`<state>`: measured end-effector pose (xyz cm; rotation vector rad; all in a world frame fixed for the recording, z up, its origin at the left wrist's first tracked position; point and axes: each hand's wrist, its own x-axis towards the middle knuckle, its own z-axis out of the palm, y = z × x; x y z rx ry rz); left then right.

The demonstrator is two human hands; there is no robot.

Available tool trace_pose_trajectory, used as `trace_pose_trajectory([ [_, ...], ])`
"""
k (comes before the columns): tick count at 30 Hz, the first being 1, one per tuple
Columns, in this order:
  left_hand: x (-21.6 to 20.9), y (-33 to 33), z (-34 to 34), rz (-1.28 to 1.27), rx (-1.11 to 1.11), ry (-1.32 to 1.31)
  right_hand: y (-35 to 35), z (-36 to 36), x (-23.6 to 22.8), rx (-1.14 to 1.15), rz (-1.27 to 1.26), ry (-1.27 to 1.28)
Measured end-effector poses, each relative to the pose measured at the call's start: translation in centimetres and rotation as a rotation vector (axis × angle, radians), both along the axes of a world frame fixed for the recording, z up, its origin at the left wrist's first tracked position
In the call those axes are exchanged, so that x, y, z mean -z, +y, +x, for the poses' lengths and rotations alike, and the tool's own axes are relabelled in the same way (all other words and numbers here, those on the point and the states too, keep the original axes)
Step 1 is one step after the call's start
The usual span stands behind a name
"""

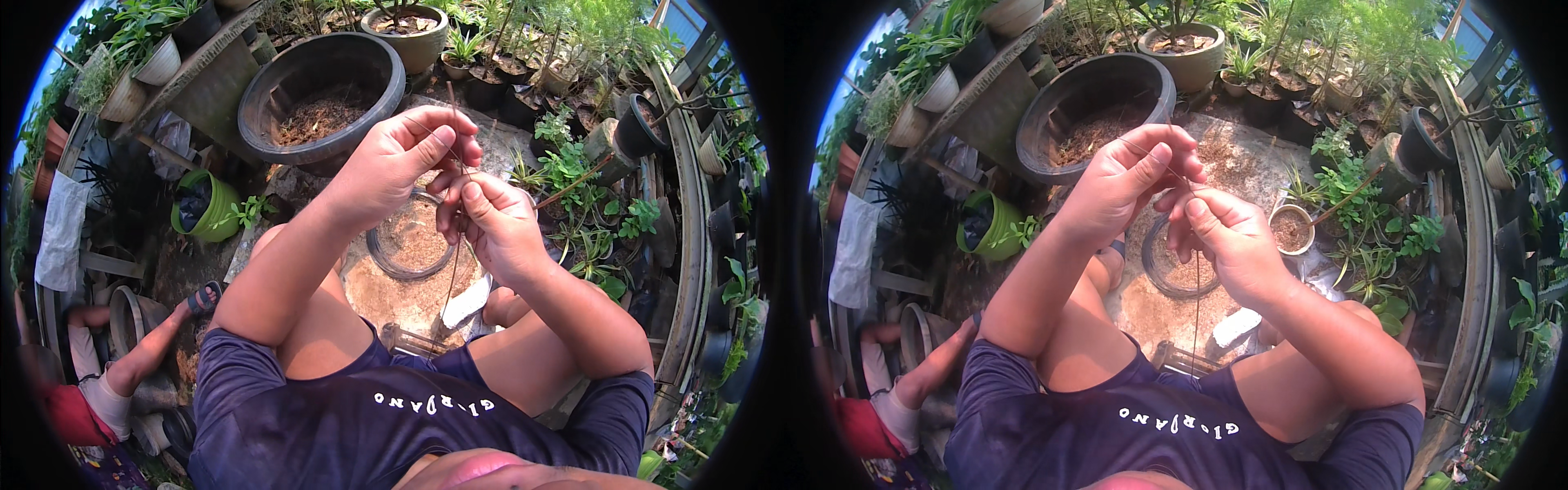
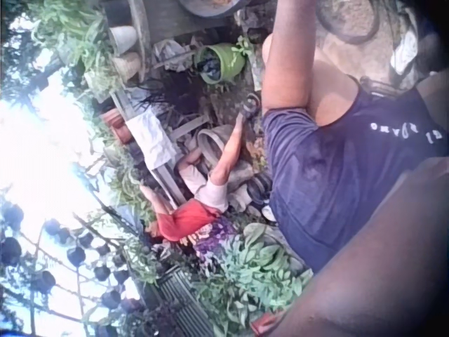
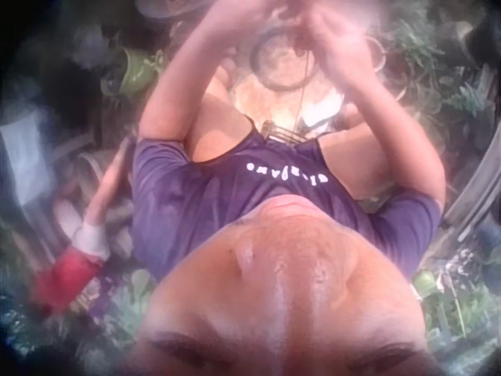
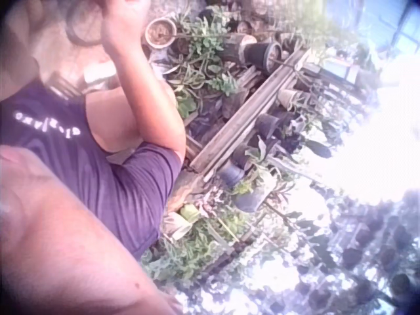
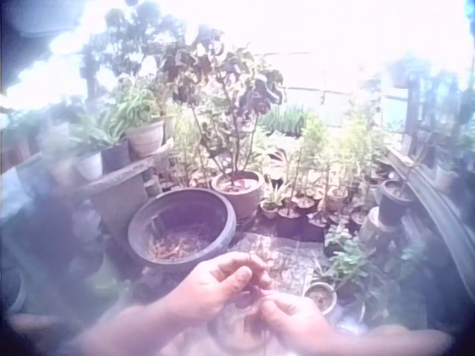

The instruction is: The person sits on the ground in a garden and assembles a fishing line. They use pliers to attach a small metal hook to a thin line, then tie the line to a long, thin stick. The person handles the line, hook, and stick with both hands throughout the process.

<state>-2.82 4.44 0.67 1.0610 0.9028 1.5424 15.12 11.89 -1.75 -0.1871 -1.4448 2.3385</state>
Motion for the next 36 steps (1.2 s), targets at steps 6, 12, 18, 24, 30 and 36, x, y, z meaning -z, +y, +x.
trace_pose_trajectory([
  [6,-1.2,-0.9,0.3,-0.035,-0.298,0.019,-1.1,-1.3,-0.1,0.239,0.032,0.079],
  [12,-1.5,-1.3,-0.2,-0.02,-0.301,0.197,-1.1,-1.8,-0.5,0.184,0.006,0.024],
  [18,-2.1,-1.5,-0.2,-0.069,-0.308,0.156,-1.2,-1.5,-0.6,0.175,0.012,-0.032],
  [24,-2.0,-1.2,0.5,-0.032,-0.343,0.175,-1.2,-0.8,-0.6,0.189,-0.063,-0.076],
  [30,-1.6,-1.1,1.2,0.029,-0.382,0.231,-1.6,-0.5,-0.3,0.171,-0.074,-0.207],
  [36,-1.5,-0.9,2.4,0.082,-0.41,0.267,-2.0,-0.4,-0.6,0.143,0.057,-0.288],
])
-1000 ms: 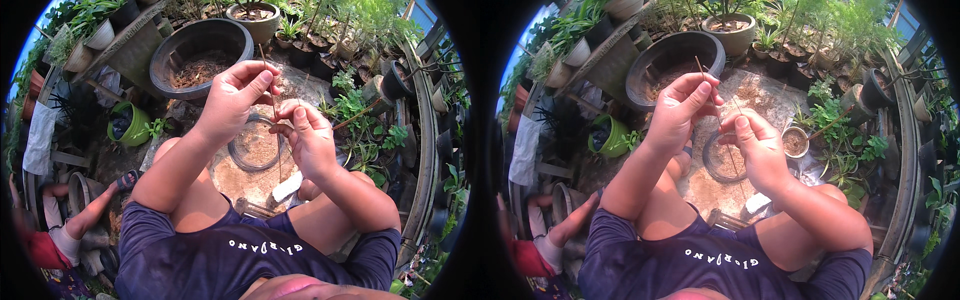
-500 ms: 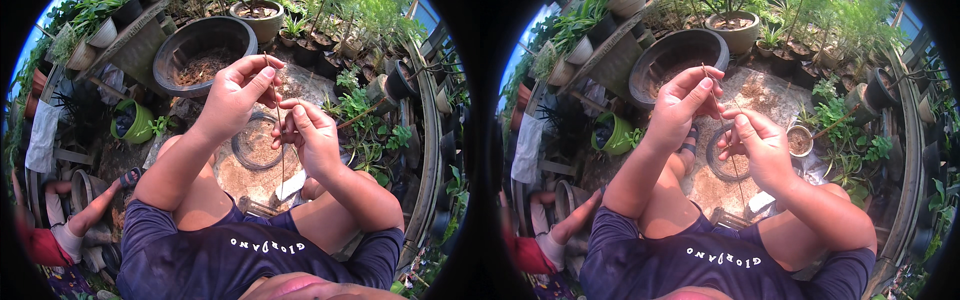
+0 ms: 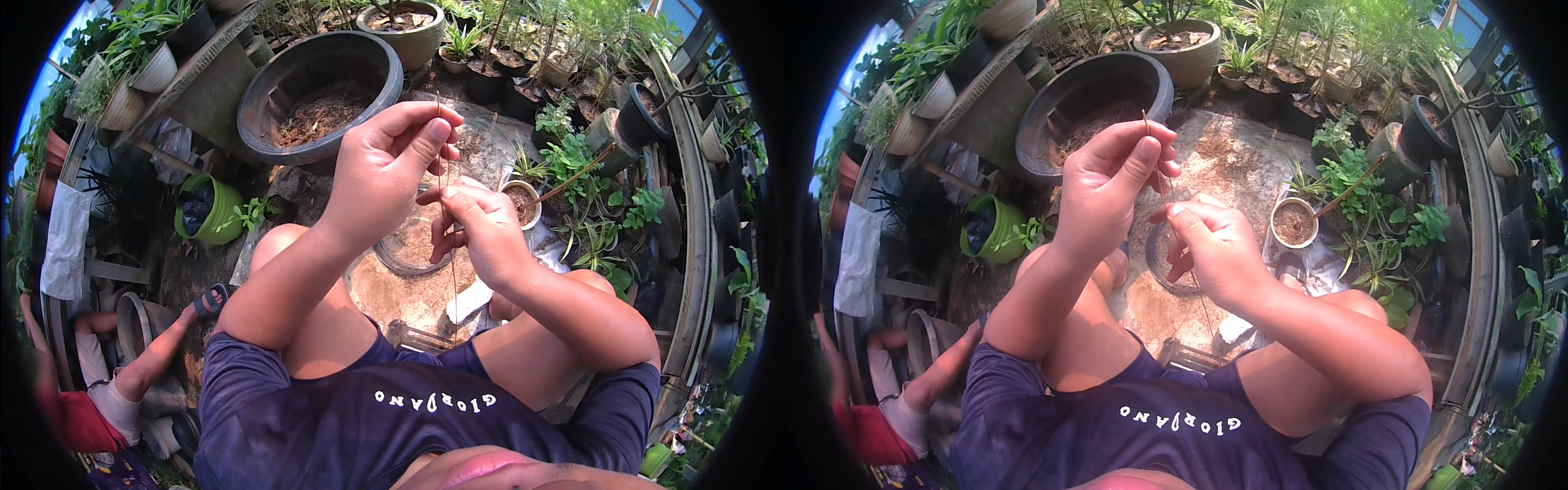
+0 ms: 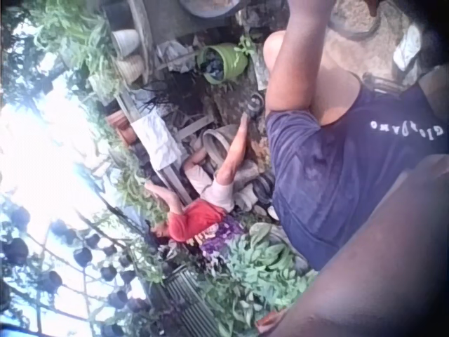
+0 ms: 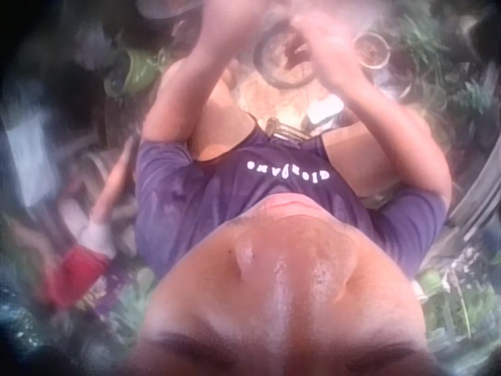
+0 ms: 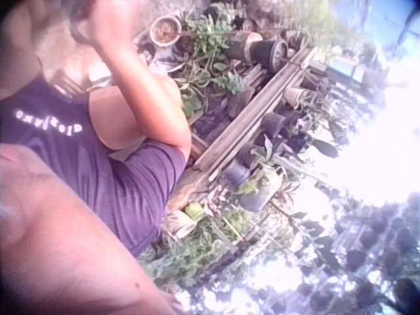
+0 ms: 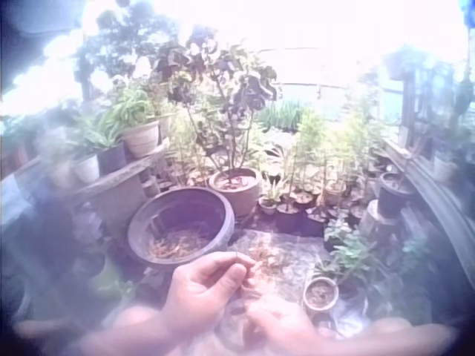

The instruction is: The person sits on the ground in a garden and assembles a fishing line. They use pliers to attach a small metal hook to a thin line, then tie the line to a long, thin stick. The person handles the line, hook, and stick with both hands throughout the process.

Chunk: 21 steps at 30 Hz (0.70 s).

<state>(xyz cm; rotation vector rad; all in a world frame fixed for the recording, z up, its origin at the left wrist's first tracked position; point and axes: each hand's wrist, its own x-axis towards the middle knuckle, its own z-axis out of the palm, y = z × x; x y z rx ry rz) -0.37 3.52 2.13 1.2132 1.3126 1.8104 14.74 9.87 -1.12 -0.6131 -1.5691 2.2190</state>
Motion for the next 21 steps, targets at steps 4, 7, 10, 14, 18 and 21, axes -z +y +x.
trace_pose_trajectory([
  [4,0.0,-0.2,0.3,0.029,0.004,0.025,0.2,0.0,0.1,-0.035,0.065,0.024],
  [7,-0.2,-0.2,0.4,0.012,0.001,0.015,0.3,0.0,-0.4,-0.038,0.011,0.073],
  [10,-0.4,-0.4,0.7,-0.011,-0.007,0.001,-0.1,-0.4,-1.0,-0.003,-0.09,0.141],
  [14,-0.1,-0.3,0.9,0.035,-0.008,-0.043,-0.5,-0.9,-0.9,-0.007,-0.15,0.196],
  [18,-0.4,-0.6,1.1,0.014,0.004,-0.164,-0.8,-1.2,-0.8,0.017,-0.141,0.171],
  [21,-0.6,-0.5,1.4,0.021,0.004,-0.234,0.0,-1.0,0.1,-0.044,-0.029,0.129],
])
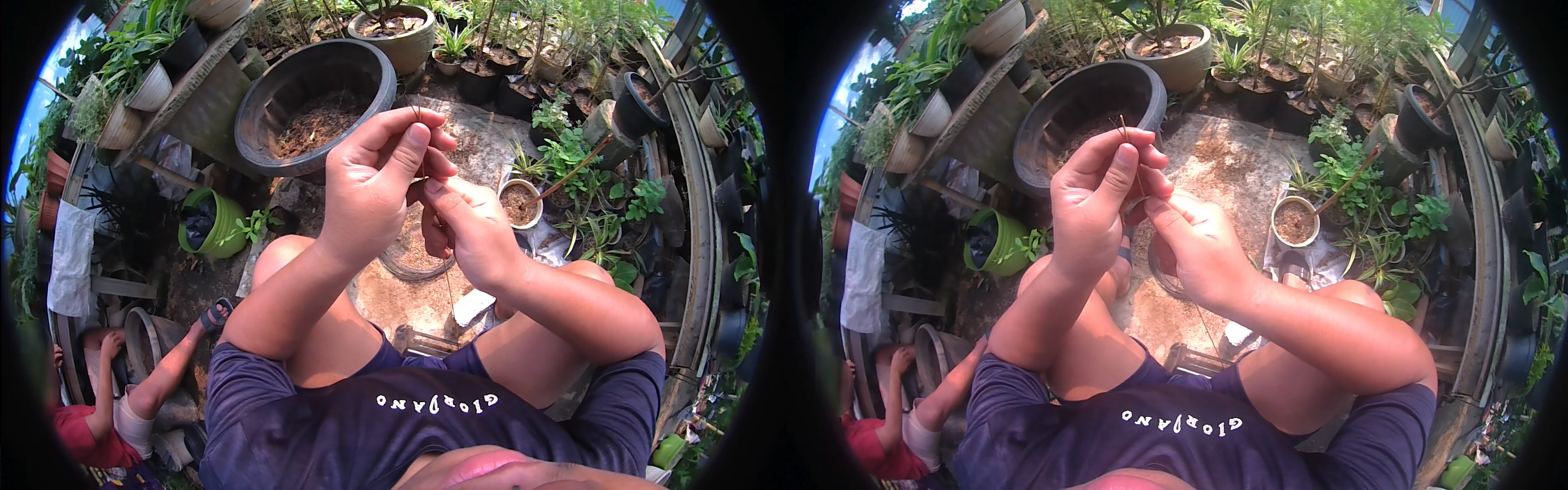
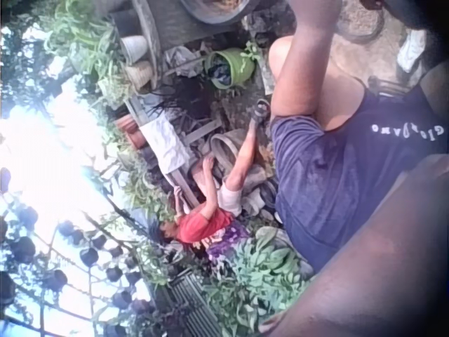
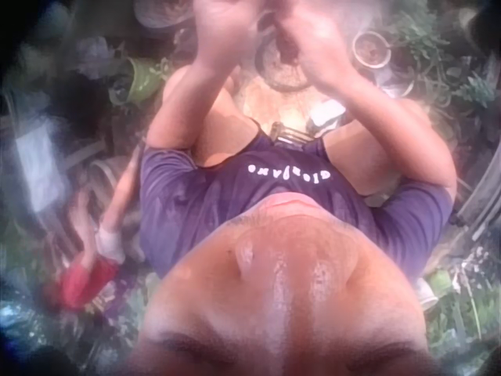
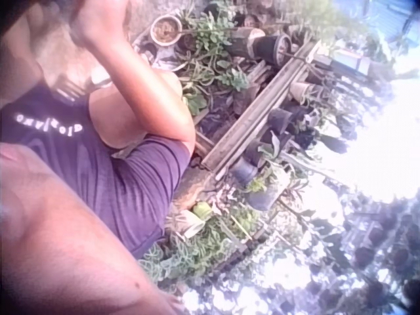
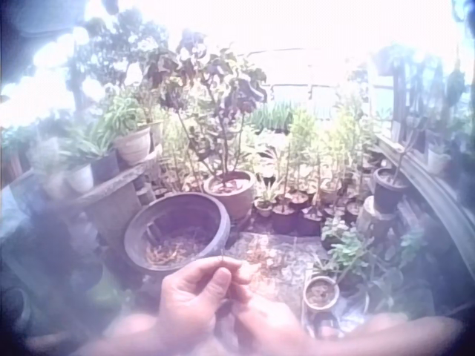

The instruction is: The person sits on the ground in a garden and assembles a fishing line. They use pliers to attach a small metal hook to a thin line, then tie the line to a long, thin stick. The person handles the line, hook, and stick with both hands throughout the process.

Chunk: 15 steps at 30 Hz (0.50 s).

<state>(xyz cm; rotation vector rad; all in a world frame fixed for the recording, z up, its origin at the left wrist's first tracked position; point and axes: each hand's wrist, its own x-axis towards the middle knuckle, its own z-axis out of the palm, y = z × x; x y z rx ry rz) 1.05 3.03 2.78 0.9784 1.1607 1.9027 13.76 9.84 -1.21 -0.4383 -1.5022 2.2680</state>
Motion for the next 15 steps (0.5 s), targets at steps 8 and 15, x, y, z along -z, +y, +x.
trace_pose_trajectory([
  [8,1.7,0.6,-1.7,-0.059,-0.061,0.083,0.2,-1.0,1.5,-0.118,0.217,-0.135],
  [15,2.6,2.9,-11.8,0.072,-0.391,-0.171,-0.7,-1.2,3.8,-0.162,0.124,-0.195],
])
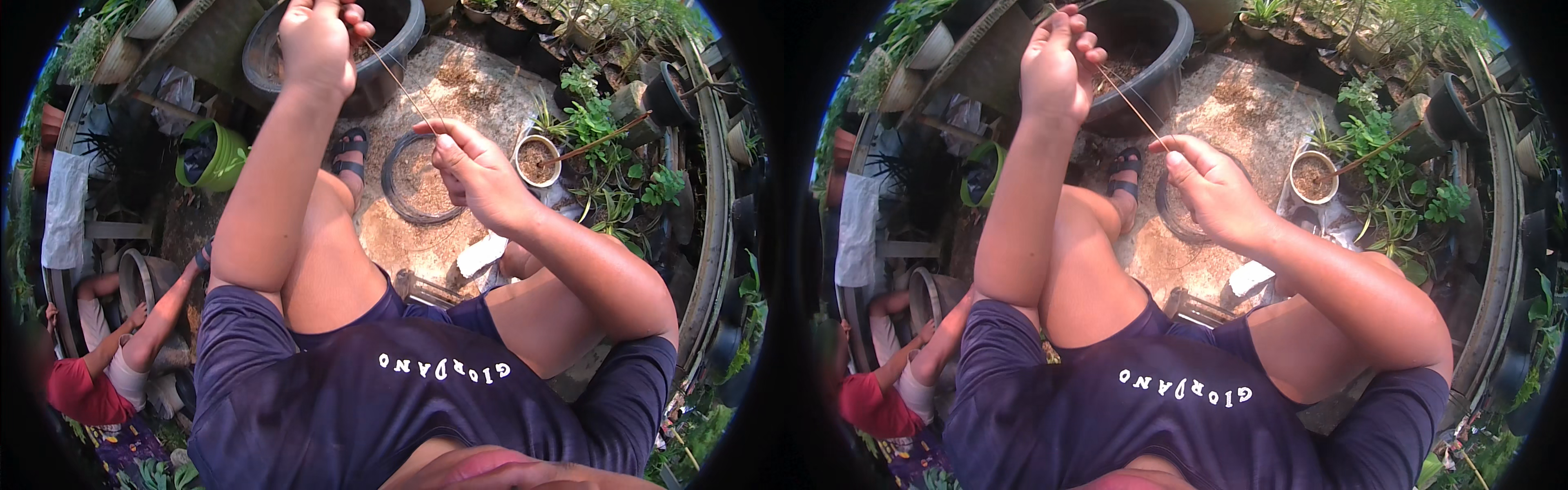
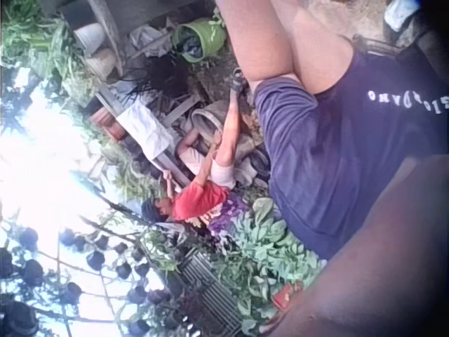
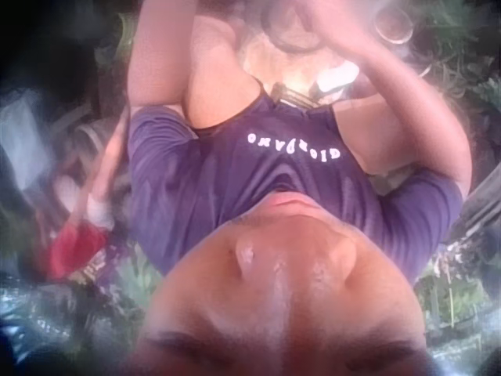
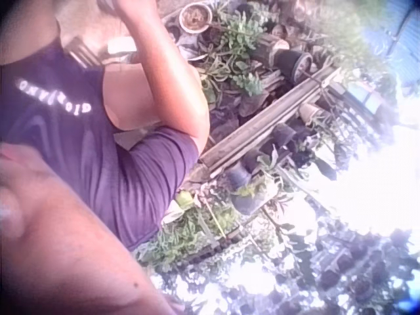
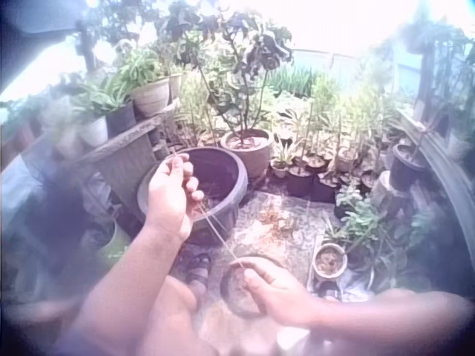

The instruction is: The person sits on the ground in a garden and assembles a fishing line. They use pliers to attach a small metal hook to a thin line, then tie the line to a long, thin stick. The person handles the line, hook, and stick with both hands throughout the process.

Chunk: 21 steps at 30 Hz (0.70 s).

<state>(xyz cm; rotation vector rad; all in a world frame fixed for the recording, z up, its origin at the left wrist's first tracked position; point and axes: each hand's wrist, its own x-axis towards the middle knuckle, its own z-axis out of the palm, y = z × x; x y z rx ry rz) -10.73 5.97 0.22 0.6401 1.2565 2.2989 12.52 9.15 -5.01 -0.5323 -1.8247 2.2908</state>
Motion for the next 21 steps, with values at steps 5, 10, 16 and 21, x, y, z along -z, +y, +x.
trace_pose_trajectory([
  [5,3.4,-3.0,-12.1,0.106,-0.08,-0.192,0.3,0.6,1.6,-0.112,-0.149,-0.154],
  [10,5.4,-4.6,-17.2,0.102,-0.103,-0.328,1.0,1.6,1.9,-0.203,-0.114,-0.285],
  [16,8.7,-7.5,-23.3,0.022,-0.247,-0.311,-0.6,1.8,2.8,-0.367,0.035,-0.453],
  [21,8.0,-7.3,-23.4,-0.034,-0.324,-0.311,-2.2,2.1,2.7,-0.35,0.007,-0.43],
])
